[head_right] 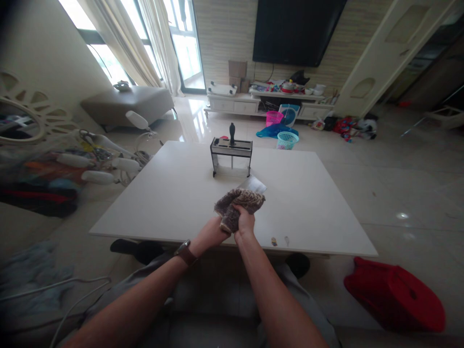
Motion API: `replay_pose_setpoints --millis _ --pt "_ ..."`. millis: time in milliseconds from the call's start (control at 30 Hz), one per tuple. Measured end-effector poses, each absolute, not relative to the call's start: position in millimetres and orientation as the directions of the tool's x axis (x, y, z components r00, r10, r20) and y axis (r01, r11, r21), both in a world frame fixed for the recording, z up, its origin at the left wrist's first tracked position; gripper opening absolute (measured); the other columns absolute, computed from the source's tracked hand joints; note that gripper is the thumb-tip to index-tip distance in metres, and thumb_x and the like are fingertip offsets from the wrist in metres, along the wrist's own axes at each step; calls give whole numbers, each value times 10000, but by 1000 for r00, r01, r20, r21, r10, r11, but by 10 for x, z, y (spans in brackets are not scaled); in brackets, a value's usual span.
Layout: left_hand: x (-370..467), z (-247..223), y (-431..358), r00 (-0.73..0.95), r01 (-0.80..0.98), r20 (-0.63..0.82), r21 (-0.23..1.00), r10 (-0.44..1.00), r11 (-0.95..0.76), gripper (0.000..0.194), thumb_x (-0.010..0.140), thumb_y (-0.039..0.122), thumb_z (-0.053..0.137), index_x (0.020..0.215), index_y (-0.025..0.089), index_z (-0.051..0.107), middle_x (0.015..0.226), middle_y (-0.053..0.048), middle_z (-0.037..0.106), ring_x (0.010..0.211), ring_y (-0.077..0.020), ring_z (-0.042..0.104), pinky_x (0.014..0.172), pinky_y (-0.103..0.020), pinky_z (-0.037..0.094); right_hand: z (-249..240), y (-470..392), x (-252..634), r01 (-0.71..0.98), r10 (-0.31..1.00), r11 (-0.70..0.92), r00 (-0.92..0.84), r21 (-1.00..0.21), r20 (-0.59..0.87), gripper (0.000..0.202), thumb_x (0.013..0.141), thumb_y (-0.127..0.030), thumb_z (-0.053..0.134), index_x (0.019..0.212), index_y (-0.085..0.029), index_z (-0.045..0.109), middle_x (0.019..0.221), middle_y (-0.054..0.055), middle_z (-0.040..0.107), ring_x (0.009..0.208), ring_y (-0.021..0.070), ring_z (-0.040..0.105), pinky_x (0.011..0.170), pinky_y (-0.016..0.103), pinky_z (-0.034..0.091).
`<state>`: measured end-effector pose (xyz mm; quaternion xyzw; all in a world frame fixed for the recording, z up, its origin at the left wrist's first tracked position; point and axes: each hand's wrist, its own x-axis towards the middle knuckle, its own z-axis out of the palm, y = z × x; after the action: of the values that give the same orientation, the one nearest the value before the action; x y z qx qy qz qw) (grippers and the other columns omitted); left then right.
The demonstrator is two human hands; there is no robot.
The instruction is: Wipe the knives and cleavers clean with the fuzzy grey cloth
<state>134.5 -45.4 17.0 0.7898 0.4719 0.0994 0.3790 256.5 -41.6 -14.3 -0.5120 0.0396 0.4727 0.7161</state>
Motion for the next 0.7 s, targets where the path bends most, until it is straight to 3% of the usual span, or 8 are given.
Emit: replay_pose_setpoints --millis 333,500,700 --pt "1322 119 -400 585 668 -135 640 800 -380 213 834 181 627 982 177 781 981 -136 787 919 -267 742 756 -295 494 -175 -399 2592 -743 678 -23 480 -669 -556 369 584 -163 831 937 -155 725 829 34 808 735 225 765 708 336 665" --pt "1205 205 -274 561 758 -171 500 810 -420 200 898 289 608 907 188 780 950 -163 783 890 -282 742 725 -306 469 -63 -381 2669 -779 691 9 458 -627 -559 357 600 -161 818 943 -161 719 857 39 811 745 218 761 713 339 663" --pt "964 389 -102 545 807 -128 350 829 -476 193 907 311 605 888 225 777 934 -129 787 907 -273 729 734 -307 438 120 -371 3017 -718 678 160 578 -677 -453 346 608 -196 826 936 -164 720 882 33 809 787 210 757 714 336 658"
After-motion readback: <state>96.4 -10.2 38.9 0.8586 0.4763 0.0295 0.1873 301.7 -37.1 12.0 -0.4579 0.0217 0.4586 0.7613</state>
